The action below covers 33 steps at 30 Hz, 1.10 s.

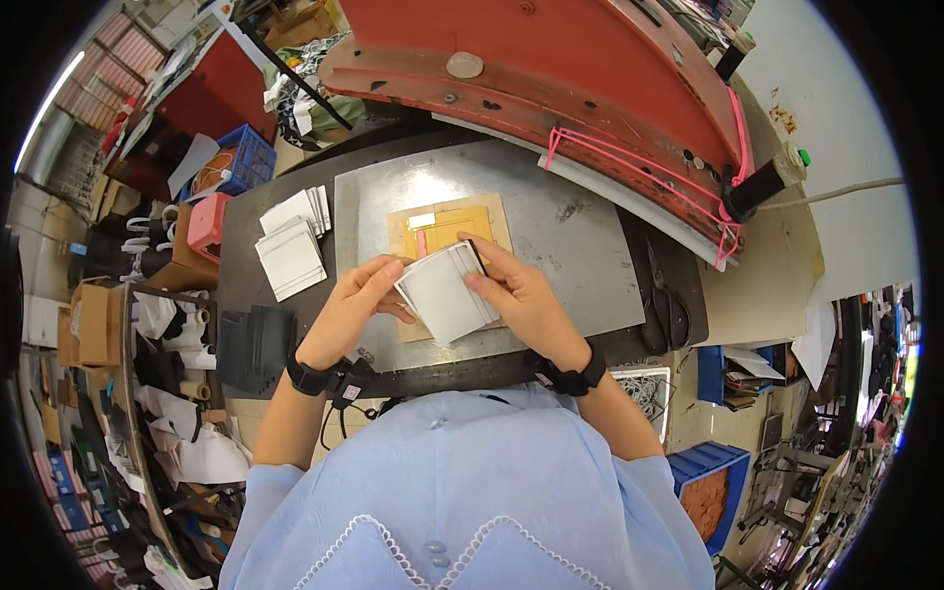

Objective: The recorder is using a clicker press machine to cut out leather wallet components from card stock or leather pieces.

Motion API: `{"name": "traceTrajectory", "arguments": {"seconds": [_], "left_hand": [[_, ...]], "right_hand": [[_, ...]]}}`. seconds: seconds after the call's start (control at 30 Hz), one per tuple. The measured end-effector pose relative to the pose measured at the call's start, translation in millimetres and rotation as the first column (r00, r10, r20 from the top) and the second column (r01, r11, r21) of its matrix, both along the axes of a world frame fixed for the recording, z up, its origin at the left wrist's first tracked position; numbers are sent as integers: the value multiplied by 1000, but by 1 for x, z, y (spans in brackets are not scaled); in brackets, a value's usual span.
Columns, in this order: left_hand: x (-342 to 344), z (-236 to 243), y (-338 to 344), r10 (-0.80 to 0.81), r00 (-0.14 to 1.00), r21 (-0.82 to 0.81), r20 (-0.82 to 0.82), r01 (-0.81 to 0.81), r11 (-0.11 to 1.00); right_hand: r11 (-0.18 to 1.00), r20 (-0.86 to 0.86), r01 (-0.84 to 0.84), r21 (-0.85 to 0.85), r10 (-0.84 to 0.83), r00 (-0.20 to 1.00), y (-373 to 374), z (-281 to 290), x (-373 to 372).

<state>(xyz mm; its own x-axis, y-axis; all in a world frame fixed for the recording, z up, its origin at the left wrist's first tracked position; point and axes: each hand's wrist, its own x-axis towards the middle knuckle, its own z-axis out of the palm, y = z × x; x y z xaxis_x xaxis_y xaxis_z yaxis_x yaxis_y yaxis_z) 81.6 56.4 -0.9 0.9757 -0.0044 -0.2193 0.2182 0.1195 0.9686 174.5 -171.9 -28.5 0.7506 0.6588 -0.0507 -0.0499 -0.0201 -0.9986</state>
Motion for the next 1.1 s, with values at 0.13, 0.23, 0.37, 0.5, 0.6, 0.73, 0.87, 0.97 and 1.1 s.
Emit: {"name": "traceTrajectory", "arguments": {"seconds": [0.13, 0.23, 0.37, 0.5, 0.6, 0.73, 0.87, 0.97, 1.1], "left_hand": [[1, -6, -1, -3, 995, -202, -103, -18, 979], [5, -5, -7, -17, 983, -119, -180, -4, 993], [5, -12, -5, -135, 991, 296, 18, 124, 947], [-6, -3, 3, 167, 959, 395, 227, -247, 885], [-16, 34, 7, 440, 861, 164, 255, -486, 858], [-34, 23, 33, 432, 759, 190, 488, -575, 796], [-80, 16, 56, 243, 793, 596, 559, -588, 547], [-119, -3, 71, 252, 840, 740, 481, -543, 397], [-169, -25, 101, 177, 937, 898, 301, -341, 276]], "right_hand": [[994, 322, 89, -70, -62, 945, -1, 2, -7], [995, 443, -9, -99, 52, 895, -9, -12, -6], [1000, 582, -4, 10, -3, 813, -5, -11, -10], [1000, 782, 2, -7, 4, 623, -18, 9, -7], [960, 300, -275, -47, 276, 913, -52, 17, -14], [960, -4, -107, -259, 109, 994, -109, 37, -30], [787, 42, 141, -601, -145, 989, -212, 33, -42], [467, 271, 309, -829, -148, 951, -300, -3, -58], [372, 466, 526, -765, -245, 850, -331, -33, -47]]}}
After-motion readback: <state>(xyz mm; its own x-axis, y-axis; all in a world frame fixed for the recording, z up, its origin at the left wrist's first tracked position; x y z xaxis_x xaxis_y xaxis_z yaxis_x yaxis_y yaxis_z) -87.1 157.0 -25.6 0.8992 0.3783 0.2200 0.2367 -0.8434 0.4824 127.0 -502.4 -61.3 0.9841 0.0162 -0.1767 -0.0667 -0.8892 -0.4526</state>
